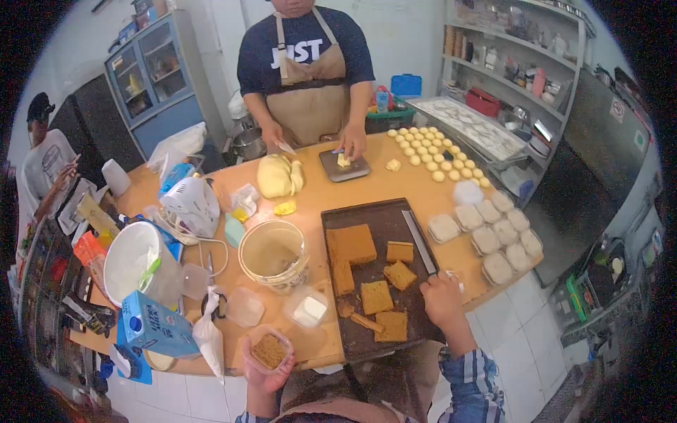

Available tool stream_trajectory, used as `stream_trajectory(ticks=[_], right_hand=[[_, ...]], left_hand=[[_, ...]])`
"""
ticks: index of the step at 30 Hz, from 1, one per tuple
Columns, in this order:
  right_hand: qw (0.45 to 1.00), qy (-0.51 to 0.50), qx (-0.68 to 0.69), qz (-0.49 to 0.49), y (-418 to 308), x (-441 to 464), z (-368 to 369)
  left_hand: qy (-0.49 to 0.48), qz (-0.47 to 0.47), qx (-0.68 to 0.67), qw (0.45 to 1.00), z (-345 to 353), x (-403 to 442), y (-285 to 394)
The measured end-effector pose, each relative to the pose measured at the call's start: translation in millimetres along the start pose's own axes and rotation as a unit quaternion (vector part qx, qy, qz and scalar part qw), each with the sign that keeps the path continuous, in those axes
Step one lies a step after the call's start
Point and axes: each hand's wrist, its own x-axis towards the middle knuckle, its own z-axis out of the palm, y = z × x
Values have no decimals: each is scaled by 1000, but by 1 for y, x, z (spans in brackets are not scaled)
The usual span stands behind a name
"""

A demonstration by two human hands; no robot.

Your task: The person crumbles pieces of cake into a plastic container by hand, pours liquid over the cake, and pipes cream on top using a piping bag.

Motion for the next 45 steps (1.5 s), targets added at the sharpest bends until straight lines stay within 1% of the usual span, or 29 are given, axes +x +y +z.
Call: stream_trajectory(ticks=[2,4,5,7,8,10,12,13,16,17,20,22,23,26,29,32,35,38,41,45], right_hand=[[1000,-10,8,11,0,1,4],[999,-29,18,20,-1,0,-3],[997,2,72,27,-3,0,-6],[982,53,179,40,-9,0,-16],[963,67,255,61,-20,-1,-26],[906,86,400,106,-58,2,-56],[881,97,458,71,-93,4,-75],[879,79,466,59,-110,3,-81],[839,64,534,-83,-145,5,-92],[843,55,523,-116,-153,7,-91],[856,32,471,-211,-167,10,-89],[867,20,418,-269,-171,11,-87],[875,10,409,-259,-171,8,-85],[886,29,412,-211,-169,6,-87],[897,31,366,-245,-168,5,-98],[894,-9,358,-268,-173,-1,-100],[920,-7,283,-269,-171,-1,-97],[931,21,280,-232,-168,-3,-92],[913,-4,331,-237,-167,-7,-92],[919,-16,315,-237,-173,-11,-88]], left_hand=[[-39,-16,5,999,-6,2,1],[-18,-7,-5,1000,-1,1,-2],[-4,-2,-12,1000,2,2,-4],[-48,-8,7,999,6,4,-8],[-65,-10,12,998,9,4,-12],[10,6,-31,999,29,2,-23],[-34,-8,-17,999,38,4,-29],[-60,-16,-4,998,40,4,-31],[-63,-21,36,997,41,6,-35],[-65,-21,31,997,42,5,-37],[-2,-26,42,999,43,2,-38],[-2,-26,57,998,46,0,-38],[-3,-26,66,997,47,0,-37],[-76,-36,24,996,37,1,-36],[-42,-37,37,998,41,-1,-37],[-19,-37,62,997,46,0,-40],[-41,-52,45,997,44,-2,-40],[-32,-41,36,998,44,-4,-42],[-51,-49,41,997,39,-4,-40],[-30,-47,49,997,48,-7,-41]])
